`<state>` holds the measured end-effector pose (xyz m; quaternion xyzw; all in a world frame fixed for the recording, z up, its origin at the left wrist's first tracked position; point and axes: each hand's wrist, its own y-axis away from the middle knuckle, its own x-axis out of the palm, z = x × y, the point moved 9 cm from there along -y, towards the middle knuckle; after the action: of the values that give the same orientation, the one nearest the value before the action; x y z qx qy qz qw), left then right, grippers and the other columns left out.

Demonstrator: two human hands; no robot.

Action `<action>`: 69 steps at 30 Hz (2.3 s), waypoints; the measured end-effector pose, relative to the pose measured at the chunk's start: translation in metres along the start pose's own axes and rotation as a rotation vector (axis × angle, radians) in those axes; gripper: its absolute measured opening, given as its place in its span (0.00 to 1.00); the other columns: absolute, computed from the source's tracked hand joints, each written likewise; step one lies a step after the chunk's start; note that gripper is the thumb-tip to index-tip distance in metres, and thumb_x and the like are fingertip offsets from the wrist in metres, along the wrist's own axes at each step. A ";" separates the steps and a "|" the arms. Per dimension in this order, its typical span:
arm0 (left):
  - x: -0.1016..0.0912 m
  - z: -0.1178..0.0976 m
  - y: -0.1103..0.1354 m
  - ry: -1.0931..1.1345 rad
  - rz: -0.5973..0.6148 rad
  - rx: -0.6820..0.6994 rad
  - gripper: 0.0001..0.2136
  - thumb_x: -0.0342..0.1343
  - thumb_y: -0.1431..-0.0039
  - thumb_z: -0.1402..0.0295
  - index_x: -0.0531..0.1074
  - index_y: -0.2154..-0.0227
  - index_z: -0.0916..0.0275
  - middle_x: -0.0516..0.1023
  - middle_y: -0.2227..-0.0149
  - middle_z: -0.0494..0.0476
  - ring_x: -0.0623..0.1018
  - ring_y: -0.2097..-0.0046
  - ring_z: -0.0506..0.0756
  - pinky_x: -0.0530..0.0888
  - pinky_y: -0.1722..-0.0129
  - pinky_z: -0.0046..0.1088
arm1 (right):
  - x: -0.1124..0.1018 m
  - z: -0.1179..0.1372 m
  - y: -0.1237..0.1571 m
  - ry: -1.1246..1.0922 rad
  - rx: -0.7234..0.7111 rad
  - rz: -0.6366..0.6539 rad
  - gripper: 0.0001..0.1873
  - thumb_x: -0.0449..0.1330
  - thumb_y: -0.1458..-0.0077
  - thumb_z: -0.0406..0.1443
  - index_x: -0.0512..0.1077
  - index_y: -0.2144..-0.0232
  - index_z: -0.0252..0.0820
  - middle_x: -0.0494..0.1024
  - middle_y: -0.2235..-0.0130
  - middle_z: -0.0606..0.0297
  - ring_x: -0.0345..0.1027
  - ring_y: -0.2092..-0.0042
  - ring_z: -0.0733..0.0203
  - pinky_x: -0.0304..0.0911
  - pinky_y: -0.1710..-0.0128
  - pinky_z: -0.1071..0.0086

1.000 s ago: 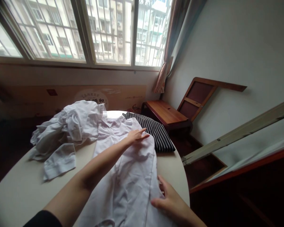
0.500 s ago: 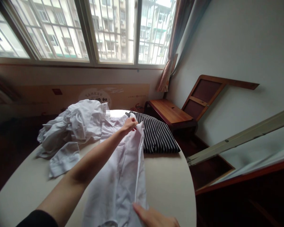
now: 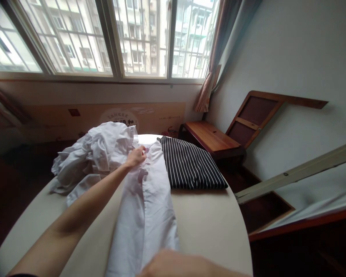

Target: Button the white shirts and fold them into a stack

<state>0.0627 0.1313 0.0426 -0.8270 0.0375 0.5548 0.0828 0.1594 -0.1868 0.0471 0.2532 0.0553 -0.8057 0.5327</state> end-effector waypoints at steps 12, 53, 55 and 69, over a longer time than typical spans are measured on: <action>0.015 -0.036 -0.048 -0.308 -0.166 0.265 0.15 0.44 0.39 0.71 0.71 0.52 0.58 0.67 0.46 0.62 0.64 0.45 0.62 0.62 0.47 0.42 | -0.251 -0.108 -0.098 0.482 0.225 -0.823 0.34 0.57 0.44 0.43 0.57 0.39 0.35 0.59 0.38 0.48 0.50 0.36 0.48 0.46 0.38 0.57; 0.051 -0.015 -0.067 -0.237 0.073 0.421 0.19 0.51 0.45 0.62 0.68 0.50 0.60 0.67 0.44 0.60 0.66 0.43 0.60 0.63 0.44 0.39 | -0.257 -0.172 -0.099 0.533 0.389 -0.878 0.39 0.44 0.39 0.53 0.51 0.36 0.30 0.56 0.36 0.49 0.50 0.36 0.52 0.44 0.38 0.61; 0.058 -0.012 -0.068 -0.242 0.143 0.460 0.24 0.50 0.44 0.59 0.63 0.44 0.59 0.60 0.38 0.60 0.61 0.39 0.61 0.59 0.41 0.41 | -0.260 -0.173 -0.095 0.495 0.394 -0.921 0.39 0.44 0.39 0.52 0.51 0.36 0.29 0.57 0.36 0.48 0.53 0.37 0.50 0.47 0.39 0.62; 0.012 -0.021 -0.084 -0.284 -0.175 0.287 0.14 0.45 0.39 0.70 0.77 0.65 0.63 0.77 0.55 0.64 0.71 0.51 0.61 0.67 0.51 0.40 | -0.241 -0.172 -0.114 0.720 0.420 -0.622 0.40 0.38 0.41 0.58 0.48 0.35 0.42 0.47 0.33 0.59 0.36 0.32 0.54 0.32 0.36 0.54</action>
<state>0.0992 0.2103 0.0476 -0.7203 0.0319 0.6455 0.2521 0.1921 0.1235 -0.0101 0.5872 0.1447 -0.7816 0.1528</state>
